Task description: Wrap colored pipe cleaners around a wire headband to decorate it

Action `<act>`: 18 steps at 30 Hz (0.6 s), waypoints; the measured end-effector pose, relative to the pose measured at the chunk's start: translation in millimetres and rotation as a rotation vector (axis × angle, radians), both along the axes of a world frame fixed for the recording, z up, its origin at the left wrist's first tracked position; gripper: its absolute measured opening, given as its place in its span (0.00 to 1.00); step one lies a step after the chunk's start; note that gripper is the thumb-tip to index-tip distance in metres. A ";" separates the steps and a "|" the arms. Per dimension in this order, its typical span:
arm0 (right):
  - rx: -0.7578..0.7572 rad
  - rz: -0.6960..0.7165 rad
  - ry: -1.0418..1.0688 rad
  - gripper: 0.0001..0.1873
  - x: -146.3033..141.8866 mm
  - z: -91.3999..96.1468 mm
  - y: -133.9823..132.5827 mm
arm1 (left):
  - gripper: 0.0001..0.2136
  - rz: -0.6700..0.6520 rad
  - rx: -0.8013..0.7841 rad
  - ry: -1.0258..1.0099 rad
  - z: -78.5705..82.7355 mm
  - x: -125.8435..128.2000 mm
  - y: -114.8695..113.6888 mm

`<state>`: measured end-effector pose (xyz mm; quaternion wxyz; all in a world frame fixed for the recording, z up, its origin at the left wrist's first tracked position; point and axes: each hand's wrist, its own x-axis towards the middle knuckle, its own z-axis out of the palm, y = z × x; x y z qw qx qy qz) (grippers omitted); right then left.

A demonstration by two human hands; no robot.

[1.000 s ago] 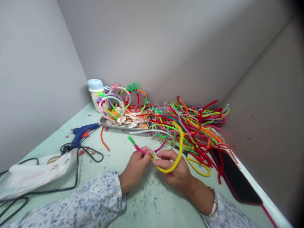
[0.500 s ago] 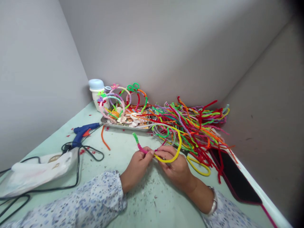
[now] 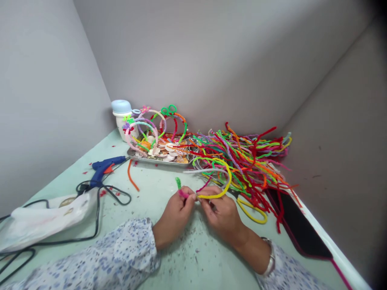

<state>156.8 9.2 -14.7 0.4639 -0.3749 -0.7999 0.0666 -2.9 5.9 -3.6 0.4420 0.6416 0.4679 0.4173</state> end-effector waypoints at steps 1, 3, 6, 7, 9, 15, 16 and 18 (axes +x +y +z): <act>-0.018 -0.001 0.010 0.11 -0.8 0.2 -0.5 | 0.11 0.005 0.007 0.011 0.1 0.3 -0.1; -0.055 -0.008 0.025 0.10 -2.5 1.0 -1.7 | 0.11 0.015 0.029 0.036 0.6 0.7 -0.4; -0.107 -0.025 0.041 0.09 -4.9 3.1 -3.8 | 0.10 0.039 0.053 0.063 1.2 1.0 -1.1; -0.120 -0.029 0.046 0.09 -5.5 3.8 -4.3 | 0.10 0.045 0.059 0.070 1.2 1.0 -1.4; -0.128 -0.032 0.050 0.09 -6.6 4.9 -4.7 | 0.10 0.051 0.067 0.081 0.8 1.0 -1.8; -0.087 -0.045 0.057 0.09 -7.0 4.7 -3.5 | 0.11 0.033 0.061 0.088 -0.9 1.7 -2.1; -0.091 -0.047 0.055 0.09 -6.9 4.4 -3.4 | 0.11 0.032 0.074 0.093 -1.3 1.7 -2.3; -0.105 -0.055 0.051 0.09 -7.0 3.9 -3.5 | 0.10 0.031 0.099 0.107 -2.3 1.6 -3.0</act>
